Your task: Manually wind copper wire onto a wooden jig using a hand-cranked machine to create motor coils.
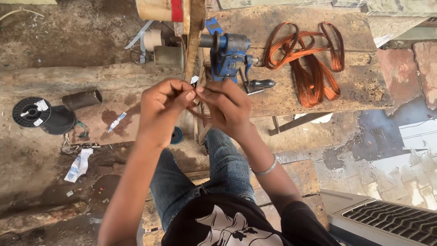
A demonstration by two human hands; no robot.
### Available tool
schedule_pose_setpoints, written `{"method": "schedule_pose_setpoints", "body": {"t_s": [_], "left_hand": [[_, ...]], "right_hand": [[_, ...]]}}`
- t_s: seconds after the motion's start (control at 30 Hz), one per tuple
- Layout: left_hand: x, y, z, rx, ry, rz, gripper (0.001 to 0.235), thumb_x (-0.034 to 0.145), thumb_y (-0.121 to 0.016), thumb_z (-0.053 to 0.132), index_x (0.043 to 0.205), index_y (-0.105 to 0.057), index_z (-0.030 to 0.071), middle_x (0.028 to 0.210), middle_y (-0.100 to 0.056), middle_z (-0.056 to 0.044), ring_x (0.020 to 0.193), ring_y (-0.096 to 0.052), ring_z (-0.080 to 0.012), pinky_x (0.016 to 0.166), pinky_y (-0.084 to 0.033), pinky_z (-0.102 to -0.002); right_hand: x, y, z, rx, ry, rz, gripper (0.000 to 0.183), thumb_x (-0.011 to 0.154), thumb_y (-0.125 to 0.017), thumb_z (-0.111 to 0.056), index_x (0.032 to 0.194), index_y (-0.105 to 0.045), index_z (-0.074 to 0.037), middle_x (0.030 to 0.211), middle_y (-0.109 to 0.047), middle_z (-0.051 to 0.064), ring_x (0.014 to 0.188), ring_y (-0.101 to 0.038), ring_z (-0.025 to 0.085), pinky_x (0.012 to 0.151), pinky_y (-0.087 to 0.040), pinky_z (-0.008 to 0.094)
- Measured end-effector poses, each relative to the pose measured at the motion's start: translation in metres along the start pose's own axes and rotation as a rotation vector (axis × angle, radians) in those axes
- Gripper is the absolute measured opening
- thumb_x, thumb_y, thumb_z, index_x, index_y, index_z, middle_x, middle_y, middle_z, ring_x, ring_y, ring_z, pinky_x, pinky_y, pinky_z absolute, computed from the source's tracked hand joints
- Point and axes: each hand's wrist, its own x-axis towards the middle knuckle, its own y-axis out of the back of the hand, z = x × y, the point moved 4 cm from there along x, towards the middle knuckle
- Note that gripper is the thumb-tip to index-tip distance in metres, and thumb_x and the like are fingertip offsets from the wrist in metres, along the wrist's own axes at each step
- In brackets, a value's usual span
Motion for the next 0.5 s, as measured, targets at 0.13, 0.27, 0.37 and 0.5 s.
{"method": "schedule_pose_setpoints", "body": {"t_s": [0.13, 0.27, 0.37, 0.5], "left_hand": [[-0.009, -0.018, 0.012, 0.460, -0.342, 0.058, 0.006, 0.099, -0.071, -0.002, 0.104, -0.067, -0.003, 0.091, -0.069, -0.007, 0.082, -0.061, -0.0132, 0.072, -0.052, -0.029], [-0.019, -0.030, 0.026, 0.977, -0.628, 0.141, 0.014, 0.096, -0.064, -0.011, 0.107, -0.058, -0.005, 0.099, -0.069, -0.016, 0.092, -0.070, -0.0221, 0.074, -0.058, -0.035], [-0.016, -0.025, 0.015, 1.142, -0.663, 0.131, 0.015, 0.094, -0.064, -0.009, 0.106, -0.059, -0.003, 0.093, -0.071, -0.016, 0.087, -0.070, -0.0237, 0.071, -0.056, -0.037], [-0.018, -0.034, 0.021, 0.821, -0.576, 0.109, 0.006, 0.105, -0.062, -0.001, 0.102, -0.056, 0.000, 0.089, -0.070, -0.011, 0.082, -0.072, -0.0141, 0.070, -0.057, -0.028]], "right_hand": [[0.025, 0.022, -0.004, -0.014, 0.086, -0.146, 0.031, 0.090, -0.076, 0.001, 0.120, -0.073, -0.004, 0.114, -0.065, 0.009, 0.098, -0.067, 0.024, 0.079, -0.056, 0.036], [0.031, 0.020, 0.010, -0.137, 0.085, -0.360, 0.020, 0.087, -0.077, -0.001, 0.106, -0.073, -0.004, 0.112, -0.065, 0.008, 0.094, -0.066, 0.024, 0.076, -0.054, 0.034], [0.023, 0.011, 0.034, 0.324, -0.511, -0.457, 0.006, 0.091, -0.074, -0.003, 0.096, -0.070, -0.003, 0.093, -0.066, 0.008, 0.078, -0.063, 0.019, 0.066, -0.050, 0.032], [0.001, -0.003, 0.038, 0.667, -0.672, -0.264, 0.013, 0.101, -0.073, -0.006, 0.092, -0.066, 0.001, 0.085, -0.065, 0.002, 0.075, -0.055, 0.005, 0.066, -0.044, 0.024]]}}
